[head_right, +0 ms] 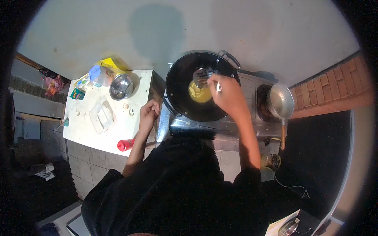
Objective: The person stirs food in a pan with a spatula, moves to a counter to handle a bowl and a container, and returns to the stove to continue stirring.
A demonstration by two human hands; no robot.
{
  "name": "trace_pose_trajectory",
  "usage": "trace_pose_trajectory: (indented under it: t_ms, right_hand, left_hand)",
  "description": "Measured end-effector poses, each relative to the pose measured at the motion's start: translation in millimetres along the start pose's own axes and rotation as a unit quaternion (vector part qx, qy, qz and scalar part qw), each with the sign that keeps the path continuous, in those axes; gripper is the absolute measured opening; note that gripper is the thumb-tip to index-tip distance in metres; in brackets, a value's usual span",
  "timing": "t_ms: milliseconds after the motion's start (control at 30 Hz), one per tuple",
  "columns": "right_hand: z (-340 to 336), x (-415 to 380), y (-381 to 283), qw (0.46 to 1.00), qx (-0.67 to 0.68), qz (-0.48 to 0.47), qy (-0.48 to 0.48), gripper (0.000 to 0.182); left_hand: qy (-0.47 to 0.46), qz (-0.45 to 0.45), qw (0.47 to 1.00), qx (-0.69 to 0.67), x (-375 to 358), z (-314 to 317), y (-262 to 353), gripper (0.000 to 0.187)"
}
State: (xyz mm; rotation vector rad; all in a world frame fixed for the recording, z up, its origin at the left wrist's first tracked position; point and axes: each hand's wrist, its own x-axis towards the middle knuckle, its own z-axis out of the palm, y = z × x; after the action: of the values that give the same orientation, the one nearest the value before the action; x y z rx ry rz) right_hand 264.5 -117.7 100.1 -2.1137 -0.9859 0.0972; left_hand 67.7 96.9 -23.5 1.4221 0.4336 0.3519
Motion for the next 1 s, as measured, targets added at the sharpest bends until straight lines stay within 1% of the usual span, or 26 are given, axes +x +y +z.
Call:
trace_pose_trajectory:
  t_ms: [33,100,133,200,233,267,333,433,467,500,533,567,633,667,767,900,1000]
  right_hand:
    - [-2,0,1,1.000,0.000,0.000,-0.001,0.019]
    - [-10,3,6,0.998,-0.021,0.058,0.025,0.023]
    - [-13,5,11,0.998,-0.021,0.058,0.025,0.023]
    - [-20,11,26,0.994,-0.041,0.091,0.052,0.026]
    - [-23,14,36,0.992,-0.051,0.097,0.057,0.031]
    - [-26,16,43,0.992,-0.052,0.097,0.057,0.031]
    - [-31,19,50,0.987,-0.058,0.145,0.026,0.030]
    - [-25,20,66,0.985,-0.049,0.165,0.022,0.030]
    - [-16,20,81,0.985,-0.049,0.165,0.022,0.030]
    - [-4,20,101,0.990,0.000,0.136,0.031,0.029]
    - [2,21,106,0.992,0.051,0.107,0.040,0.029]
    - [7,20,111,0.992,0.051,0.107,0.039,0.029]
    - [18,22,105,0.985,0.129,0.112,-0.009,0.027]
    - [23,23,103,0.985,0.129,0.111,-0.008,0.027]
    - [38,21,98,0.992,0.097,0.084,0.002,0.025]
    - [31,16,35,0.993,0.064,0.091,0.031,0.023]
    - [26,14,13,0.995,0.049,0.085,0.025,0.023]
  left_hand:
    - [0.003,0.000,1.000,-0.005,-1,0,0,0.027]
    - [0.001,0.000,1.000,-0.003,-1,-1,-2,0.026]
    - [-0.001,0.000,1.000,0.000,-1,-1,-3,0.026]
    - [-0.001,0.001,1.000,-0.001,-1,-2,-4,0.026]
    - [0.000,0.002,1.000,-0.001,0,-2,-5,0.026]
    - [0.000,0.003,1.000,-0.001,0,-1,-6,0.026]
    - [0.001,0.002,1.000,-0.003,1,-1,-7,0.026]
    - [-0.003,0.005,1.000,-0.008,2,-2,-6,0.026]
    - [-0.003,0.005,1.000,-0.009,2,-3,-7,0.026]
    - [-0.002,0.004,1.000,-0.006,2,-3,-8,0.026]
    - [-0.001,0.004,1.000,-0.004,2,-3,-8,0.026]
    - [-0.001,0.003,1.000,-0.004,2,-3,-9,0.026]
    - [0.000,0.006,1.000,-0.001,3,-2,-9,0.026]
    - [0.000,0.006,1.000,0.000,3,-2,-8,0.026]
    - [0.000,0.007,1.000,-0.001,2,-1,-4,0.027]
    - [0.004,0.009,1.000,0.003,2,-2,-6,0.027]
    - [0.002,0.004,1.000,0.006,2,-2,-6,0.027]
